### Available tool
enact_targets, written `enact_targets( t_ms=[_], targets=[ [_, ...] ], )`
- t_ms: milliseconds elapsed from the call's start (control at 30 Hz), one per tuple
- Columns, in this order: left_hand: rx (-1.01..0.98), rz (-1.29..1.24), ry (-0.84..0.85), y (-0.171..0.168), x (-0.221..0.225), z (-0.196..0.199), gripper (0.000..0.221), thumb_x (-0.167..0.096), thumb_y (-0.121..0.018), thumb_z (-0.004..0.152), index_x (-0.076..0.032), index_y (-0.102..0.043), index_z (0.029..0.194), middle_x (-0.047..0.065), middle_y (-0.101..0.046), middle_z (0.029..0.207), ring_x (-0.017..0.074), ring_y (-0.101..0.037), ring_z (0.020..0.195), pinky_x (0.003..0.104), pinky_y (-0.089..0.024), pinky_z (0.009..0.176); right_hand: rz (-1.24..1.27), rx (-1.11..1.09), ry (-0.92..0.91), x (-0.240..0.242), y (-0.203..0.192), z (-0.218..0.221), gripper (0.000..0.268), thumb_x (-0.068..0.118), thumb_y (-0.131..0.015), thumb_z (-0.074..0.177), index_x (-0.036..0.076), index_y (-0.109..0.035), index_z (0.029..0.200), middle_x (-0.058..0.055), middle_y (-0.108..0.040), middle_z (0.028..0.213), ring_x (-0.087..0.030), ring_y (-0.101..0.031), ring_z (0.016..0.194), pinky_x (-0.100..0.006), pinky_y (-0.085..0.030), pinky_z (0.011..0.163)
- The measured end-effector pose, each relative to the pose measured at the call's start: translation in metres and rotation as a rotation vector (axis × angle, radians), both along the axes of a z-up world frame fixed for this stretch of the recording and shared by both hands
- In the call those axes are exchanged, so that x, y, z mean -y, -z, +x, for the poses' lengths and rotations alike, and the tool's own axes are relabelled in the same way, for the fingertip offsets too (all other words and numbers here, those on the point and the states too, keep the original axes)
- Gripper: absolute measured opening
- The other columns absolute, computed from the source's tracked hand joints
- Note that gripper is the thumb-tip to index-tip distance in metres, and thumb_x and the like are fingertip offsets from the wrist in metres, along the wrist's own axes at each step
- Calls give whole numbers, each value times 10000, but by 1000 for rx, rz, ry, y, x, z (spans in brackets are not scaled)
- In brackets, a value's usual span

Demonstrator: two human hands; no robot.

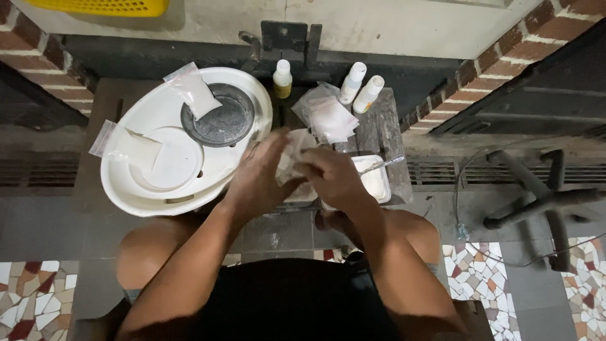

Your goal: Packaging white powder into small plastic bags using a spoon.

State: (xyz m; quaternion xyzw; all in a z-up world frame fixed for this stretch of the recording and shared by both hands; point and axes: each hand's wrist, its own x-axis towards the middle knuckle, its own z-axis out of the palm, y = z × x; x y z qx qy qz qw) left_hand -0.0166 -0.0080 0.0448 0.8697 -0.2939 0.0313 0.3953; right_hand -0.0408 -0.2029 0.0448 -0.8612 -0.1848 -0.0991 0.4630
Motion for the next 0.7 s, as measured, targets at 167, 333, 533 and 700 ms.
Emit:
enact_targets(
  t_ms=[167,333,533,700],
  targets=[
    [-33,57,-56,-5,1,-1,899,-378,-873,654,-66,-484,1402,209,-594,1378,410,-539,1321,563,-171,1251,-84,169,-81,-10,-1,-3,74,123,-704,963,57,-727,939,-159,-742,829,-396,-730,766,-475,-592,674],
    [84,55,-91,22,-1,8,671,-317,-841,710,-61,-597,1280,176,-676,1240,381,-596,1251,645,-178,1203,-109,219,-108,-16,-21,-6,105,85,-733,934,11,-690,873,-181,-695,744,-415,-688,711,-509,-574,651],
    [384,214,19,44,-4,13,598,-405,-823,662,-95,-605,1125,88,-632,1191,278,-583,1245,672,-189,1210,-174,-92,-196,-15,-18,-8,160,149,-615,996,14,-619,909,-203,-699,747,-444,-677,643,-510,-538,542],
    [555,227,-44,47,-5,15,599,-376,-792,725,-95,-599,1217,74,-614,1154,259,-611,1171,710,-221,1177,-338,-29,-174,-18,-38,-10,221,106,-645,926,-68,-538,843,-339,-577,672,-580,-551,578,-605,-385,477]
  ],
)
